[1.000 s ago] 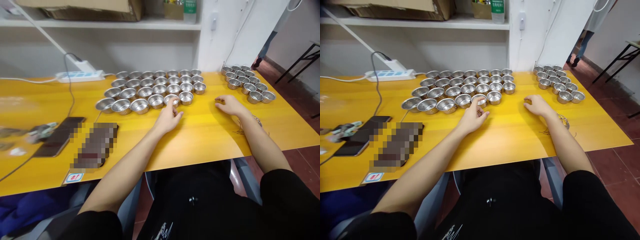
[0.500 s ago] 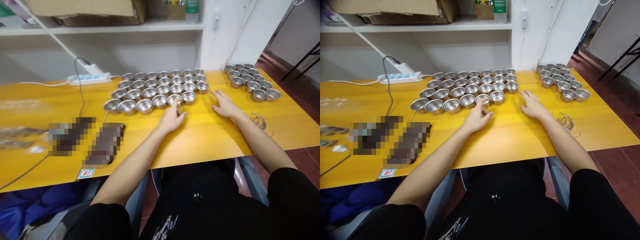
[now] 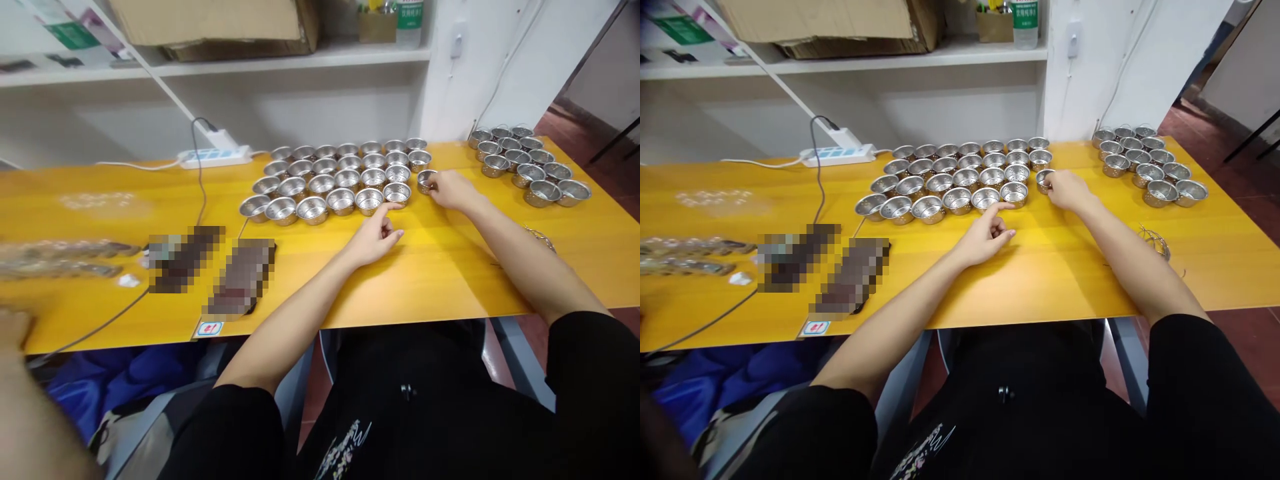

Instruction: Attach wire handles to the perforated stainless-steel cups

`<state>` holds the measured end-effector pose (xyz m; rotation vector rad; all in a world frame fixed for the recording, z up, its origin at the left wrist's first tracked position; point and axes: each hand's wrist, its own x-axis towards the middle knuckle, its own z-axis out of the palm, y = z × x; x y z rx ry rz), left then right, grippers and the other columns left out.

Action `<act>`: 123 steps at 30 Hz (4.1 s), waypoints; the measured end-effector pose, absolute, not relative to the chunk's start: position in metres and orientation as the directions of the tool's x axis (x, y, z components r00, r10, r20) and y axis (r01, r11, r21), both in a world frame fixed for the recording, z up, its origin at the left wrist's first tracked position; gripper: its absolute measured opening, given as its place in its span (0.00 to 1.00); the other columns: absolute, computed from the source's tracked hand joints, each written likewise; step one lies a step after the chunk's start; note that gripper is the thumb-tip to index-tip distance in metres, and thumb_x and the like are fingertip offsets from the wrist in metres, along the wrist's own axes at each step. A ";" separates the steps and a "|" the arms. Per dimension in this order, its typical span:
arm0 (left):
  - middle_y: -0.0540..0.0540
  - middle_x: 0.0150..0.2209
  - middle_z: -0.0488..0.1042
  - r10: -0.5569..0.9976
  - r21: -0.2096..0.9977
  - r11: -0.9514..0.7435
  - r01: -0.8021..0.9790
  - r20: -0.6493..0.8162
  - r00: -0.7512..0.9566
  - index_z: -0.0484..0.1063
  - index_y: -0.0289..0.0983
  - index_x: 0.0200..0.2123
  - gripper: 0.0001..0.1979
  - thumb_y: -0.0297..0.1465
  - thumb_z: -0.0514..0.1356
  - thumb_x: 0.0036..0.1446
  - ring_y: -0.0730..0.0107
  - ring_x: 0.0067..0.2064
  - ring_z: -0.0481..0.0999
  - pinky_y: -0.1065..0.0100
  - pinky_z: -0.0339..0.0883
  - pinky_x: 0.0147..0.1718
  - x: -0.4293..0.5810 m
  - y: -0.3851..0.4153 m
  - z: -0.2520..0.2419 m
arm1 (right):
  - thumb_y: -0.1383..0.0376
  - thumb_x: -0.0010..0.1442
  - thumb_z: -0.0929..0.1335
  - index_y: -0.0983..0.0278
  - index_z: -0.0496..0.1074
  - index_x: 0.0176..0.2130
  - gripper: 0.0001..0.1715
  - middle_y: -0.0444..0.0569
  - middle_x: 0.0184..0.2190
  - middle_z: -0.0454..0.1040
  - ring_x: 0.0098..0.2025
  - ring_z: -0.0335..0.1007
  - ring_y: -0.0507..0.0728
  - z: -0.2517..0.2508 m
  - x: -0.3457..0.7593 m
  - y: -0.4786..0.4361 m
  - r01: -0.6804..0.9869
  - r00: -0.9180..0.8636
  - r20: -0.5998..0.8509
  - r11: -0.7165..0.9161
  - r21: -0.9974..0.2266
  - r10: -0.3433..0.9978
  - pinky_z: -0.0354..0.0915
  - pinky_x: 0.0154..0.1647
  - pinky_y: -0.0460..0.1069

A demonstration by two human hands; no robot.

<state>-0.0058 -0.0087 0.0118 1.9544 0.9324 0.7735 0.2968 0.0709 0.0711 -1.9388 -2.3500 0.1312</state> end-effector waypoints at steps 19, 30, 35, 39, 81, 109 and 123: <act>0.26 0.82 0.68 0.784 0.829 -0.422 0.368 0.129 0.607 0.55 0.40 0.92 0.65 0.48 0.81 0.62 0.41 0.66 0.83 0.31 0.79 0.80 -0.009 -0.008 0.005 | 0.52 0.67 0.84 0.61 0.90 0.44 0.16 0.56 0.40 0.92 0.32 0.80 0.58 0.097 0.393 -0.024 0.519 0.007 0.204 0.171 -0.838 0.979 0.75 0.34 0.55; 0.25 0.83 0.71 0.760 0.842 -0.411 0.351 0.103 0.642 0.53 0.39 0.93 0.68 0.52 0.83 0.62 0.33 0.72 0.83 0.27 0.72 0.86 -0.010 -0.010 0.010 | 0.67 0.62 0.79 0.57 0.83 0.42 0.07 0.53 0.46 0.92 0.44 0.87 0.68 0.103 0.426 -0.097 0.908 0.154 -0.054 -0.163 -0.386 0.987 0.79 0.52 0.63; 0.23 0.85 0.70 0.737 0.826 -0.448 0.341 0.125 0.664 0.52 0.38 0.93 0.68 0.53 0.81 0.63 0.24 0.85 0.74 0.24 0.66 0.89 -0.008 -0.009 0.006 | 0.70 0.65 0.77 0.57 0.81 0.45 0.09 0.54 0.48 0.93 0.50 0.90 0.70 0.082 0.427 -0.084 0.930 0.082 -0.162 -0.134 -0.342 0.983 0.79 0.57 0.62; 0.20 0.91 0.62 0.721 0.794 -0.484 0.368 0.124 0.682 0.51 0.33 0.94 0.69 0.54 0.78 0.63 0.21 0.92 0.66 0.24 0.61 0.92 -0.007 -0.010 0.006 | 0.73 0.67 0.76 0.58 0.81 0.45 0.10 0.55 0.50 0.93 0.52 0.91 0.70 0.080 0.427 -0.078 0.927 0.099 -0.181 -0.157 -0.342 0.979 0.80 0.60 0.61; 0.24 0.90 0.69 0.708 0.792 -0.511 0.335 0.166 0.686 0.59 0.40 0.92 0.63 0.58 0.80 0.66 0.21 0.89 0.71 0.26 0.65 0.90 -0.010 -0.008 0.011 | 0.74 0.60 0.75 0.54 0.66 0.42 0.20 0.46 0.40 0.75 0.45 0.81 0.57 0.140 0.398 -0.024 0.427 -0.138 0.189 0.231 -0.874 0.972 0.75 0.59 0.59; 0.45 0.32 0.86 0.814 0.879 -0.474 -0.047 0.458 0.358 0.90 0.41 0.40 0.40 0.75 0.79 0.67 0.65 0.33 0.80 0.61 0.74 0.38 0.009 -0.004 0.016 | 0.48 0.59 0.82 0.51 0.65 0.45 0.29 0.47 0.41 0.69 0.42 0.71 0.62 0.048 0.262 -0.033 0.212 -0.101 0.314 0.329 -0.920 0.944 0.79 0.49 0.61; 0.43 0.33 0.88 0.702 0.758 -0.652 0.030 0.588 0.402 0.95 0.41 0.40 0.36 0.70 0.77 0.73 0.65 0.32 0.77 0.61 0.70 0.35 0.010 -0.004 0.019 | 0.38 0.67 0.89 0.59 0.91 0.38 0.29 0.49 0.31 0.86 0.30 0.75 0.55 0.036 0.272 -0.037 0.196 -0.381 0.351 0.446 -0.873 0.855 0.68 0.31 0.51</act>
